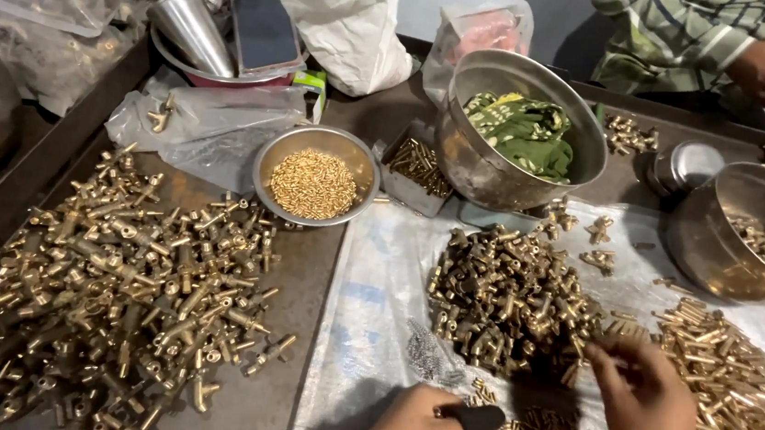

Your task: Assembling small brass fittings by manually placing tiny metal beads into them.

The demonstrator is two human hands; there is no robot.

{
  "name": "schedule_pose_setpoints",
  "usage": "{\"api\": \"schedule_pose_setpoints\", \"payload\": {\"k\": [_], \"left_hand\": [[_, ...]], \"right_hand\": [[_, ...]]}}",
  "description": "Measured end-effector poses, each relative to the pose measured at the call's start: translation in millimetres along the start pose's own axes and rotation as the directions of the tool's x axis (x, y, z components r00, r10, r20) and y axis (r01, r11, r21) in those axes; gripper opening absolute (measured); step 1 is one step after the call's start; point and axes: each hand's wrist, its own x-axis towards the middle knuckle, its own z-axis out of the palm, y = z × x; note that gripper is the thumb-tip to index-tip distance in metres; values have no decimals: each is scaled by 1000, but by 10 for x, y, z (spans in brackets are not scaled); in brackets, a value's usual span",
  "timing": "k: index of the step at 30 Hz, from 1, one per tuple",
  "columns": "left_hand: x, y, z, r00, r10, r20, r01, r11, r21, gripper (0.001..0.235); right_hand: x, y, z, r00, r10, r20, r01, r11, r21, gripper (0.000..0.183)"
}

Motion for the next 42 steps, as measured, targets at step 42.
{"api": "schedule_pose_setpoints", "payload": {"k": [42], "left_hand": [[-222,283,31,965,187,-183,-148,967,205,39]], "right_hand": [[-565,-81,288,909,-18,416,-5,999,54,31]]}}
